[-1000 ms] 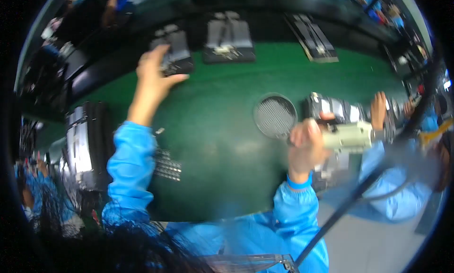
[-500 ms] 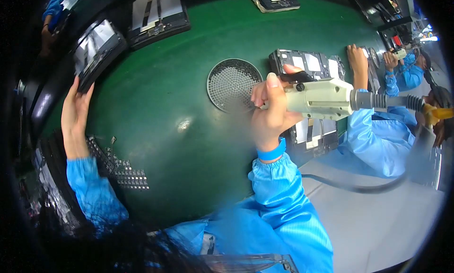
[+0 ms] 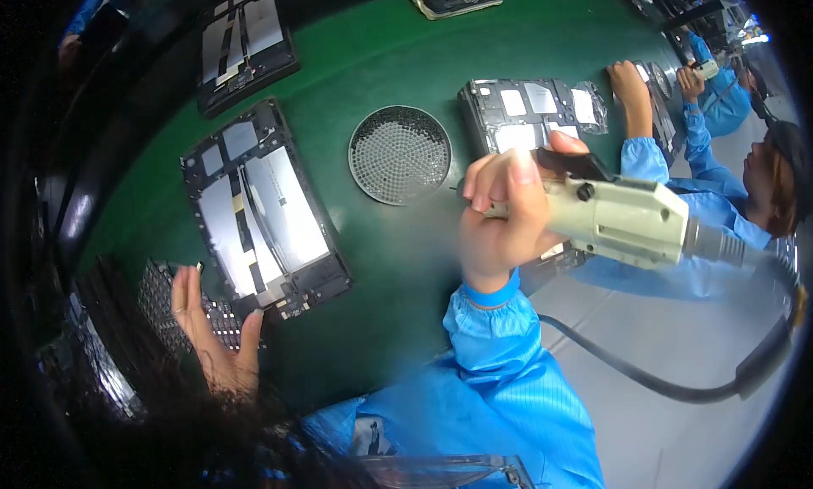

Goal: The person assembles tablet or screen components by hand, taking electronic circuits, screen panels, and ribbon cables from a component tray and securing them with an electric screwdriver.

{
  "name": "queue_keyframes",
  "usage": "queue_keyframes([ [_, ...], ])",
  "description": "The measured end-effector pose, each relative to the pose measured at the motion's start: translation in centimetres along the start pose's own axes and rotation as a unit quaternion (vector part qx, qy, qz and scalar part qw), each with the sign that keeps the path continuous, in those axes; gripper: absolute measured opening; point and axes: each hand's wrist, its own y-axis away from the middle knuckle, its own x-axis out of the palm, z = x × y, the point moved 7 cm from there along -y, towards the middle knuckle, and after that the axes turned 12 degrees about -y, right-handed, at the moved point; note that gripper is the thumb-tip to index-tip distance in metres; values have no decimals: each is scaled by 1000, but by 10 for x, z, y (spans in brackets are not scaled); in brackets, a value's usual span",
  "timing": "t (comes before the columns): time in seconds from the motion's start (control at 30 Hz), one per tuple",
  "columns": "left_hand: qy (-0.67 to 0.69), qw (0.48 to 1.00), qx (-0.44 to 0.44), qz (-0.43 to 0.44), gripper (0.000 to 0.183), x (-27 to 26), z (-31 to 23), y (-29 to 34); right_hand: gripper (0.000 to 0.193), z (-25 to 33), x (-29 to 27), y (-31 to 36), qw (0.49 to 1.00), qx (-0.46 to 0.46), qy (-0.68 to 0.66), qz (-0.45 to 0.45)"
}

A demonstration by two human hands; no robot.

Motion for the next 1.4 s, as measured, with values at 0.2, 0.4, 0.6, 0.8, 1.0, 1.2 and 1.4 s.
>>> queue_keyframes([
  [0.2, 46, 962, 265, 42, 109, 63, -147, -82, 33, -7, 3, 3, 999, 25, 38, -12],
  [0.4, 4, 960, 276, 43, 105, 116, -160, -126, 33, -13, 3, 11, 999, 53, 10, 1],
  [0.6, 85, 888, 404, 200, 106, 95, -127, -128, 34, -37, 17, 31, 981, 181, -60, 37],
  [0.8, 193, 946, 235, 110, 85, 13, -54, -103, 30, -55, 26, 44, 972, 212, 5, 102],
  [1.0, 174, 977, -111, 45, 36, -22, 73, -32, 30, -68, 24, 45, 967, 232, -6, 103],
  [1.2, 150, 983, -103, 17, 30, -11, 88, 6, 30, -74, 25, 51, 964, 233, 9, 125],
  [1.4, 142, 987, -80, 7, 29, -19, 92, 19, 30, -76, 26, 54, 962, 233, 3, 139],
])
